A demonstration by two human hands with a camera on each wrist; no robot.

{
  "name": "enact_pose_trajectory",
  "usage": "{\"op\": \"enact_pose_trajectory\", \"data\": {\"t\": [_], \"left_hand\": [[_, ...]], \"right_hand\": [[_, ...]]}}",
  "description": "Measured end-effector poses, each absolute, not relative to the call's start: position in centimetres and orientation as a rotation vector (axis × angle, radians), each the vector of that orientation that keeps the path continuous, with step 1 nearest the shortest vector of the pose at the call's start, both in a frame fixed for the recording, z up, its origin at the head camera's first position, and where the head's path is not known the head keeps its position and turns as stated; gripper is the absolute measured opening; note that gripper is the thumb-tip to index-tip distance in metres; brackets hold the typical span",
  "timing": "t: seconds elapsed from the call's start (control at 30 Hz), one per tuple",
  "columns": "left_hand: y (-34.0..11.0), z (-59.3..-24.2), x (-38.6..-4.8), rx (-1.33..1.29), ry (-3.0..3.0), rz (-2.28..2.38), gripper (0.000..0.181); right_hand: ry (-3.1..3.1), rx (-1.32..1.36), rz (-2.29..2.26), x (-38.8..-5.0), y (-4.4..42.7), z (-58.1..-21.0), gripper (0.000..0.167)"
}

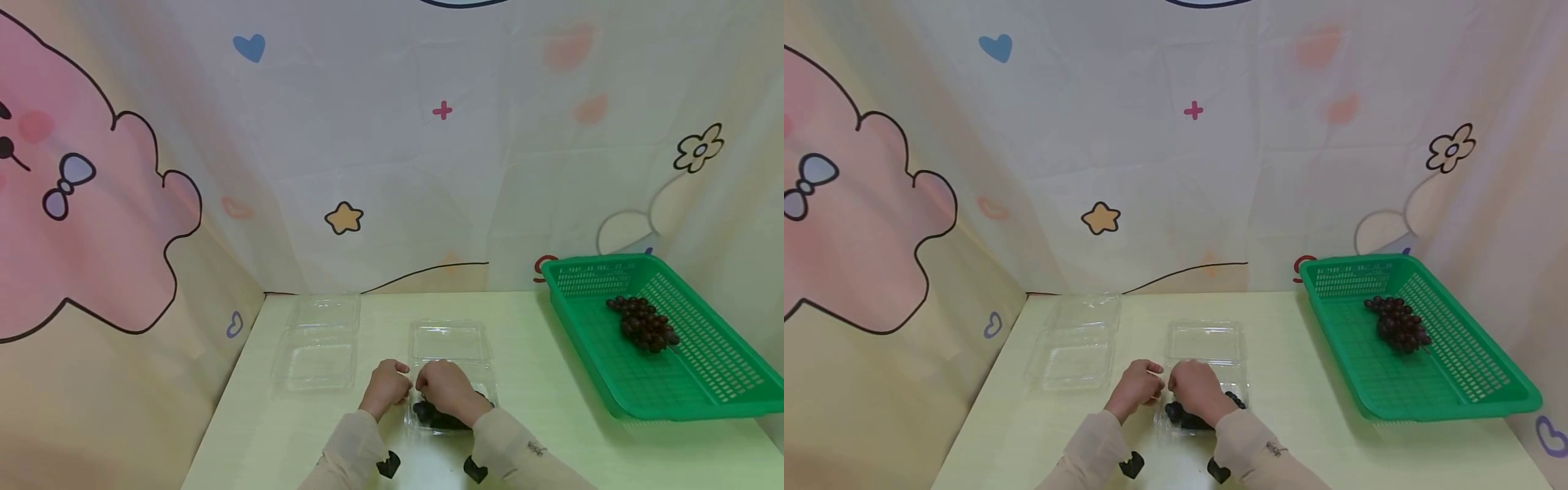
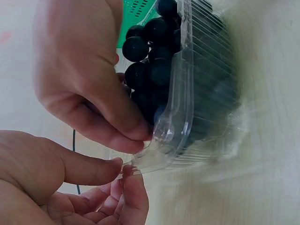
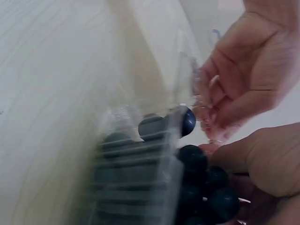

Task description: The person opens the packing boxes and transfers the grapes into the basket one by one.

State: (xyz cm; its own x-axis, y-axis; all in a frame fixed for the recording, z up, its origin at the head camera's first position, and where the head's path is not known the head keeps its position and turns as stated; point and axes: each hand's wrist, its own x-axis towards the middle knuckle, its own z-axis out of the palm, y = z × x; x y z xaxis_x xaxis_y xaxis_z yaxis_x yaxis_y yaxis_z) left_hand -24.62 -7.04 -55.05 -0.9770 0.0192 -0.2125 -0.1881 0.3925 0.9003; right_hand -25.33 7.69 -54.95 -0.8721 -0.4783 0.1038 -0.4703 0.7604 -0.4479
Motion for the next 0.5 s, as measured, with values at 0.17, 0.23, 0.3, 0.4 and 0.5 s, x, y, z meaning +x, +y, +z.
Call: {"op": "enact_pose_trajectory", "data": {"t": [0.17,0.23,0.3,0.4,0.5], "left_hand": [[-7.0,-55.2,-24.8,-0.151,2.477,1.596,0.03],[-7.0,-55.2,-24.8,-0.153,2.475,1.588,0.03],[-7.0,-55.3,-24.9,-0.154,2.473,1.582,0.03],[-7.0,-55.3,-24.9,-0.168,2.453,1.581,0.03],[-7.0,-55.4,-24.9,-0.174,2.444,1.581,0.031]], "right_hand": [[2.888,-0.772,-0.86,-25.2,8.4,-53.6,0.014],[2.86,-0.728,-0.92,-25.2,8.8,-53.3,0.015],[2.835,-0.694,-0.985,-25.2,9.1,-53.1,0.015],[2.818,-0.67,-1.066,-25.2,9.7,-52.9,0.015],[2.802,-0.646,-1.149,-25.1,10.3,-52.6,0.013]]}}
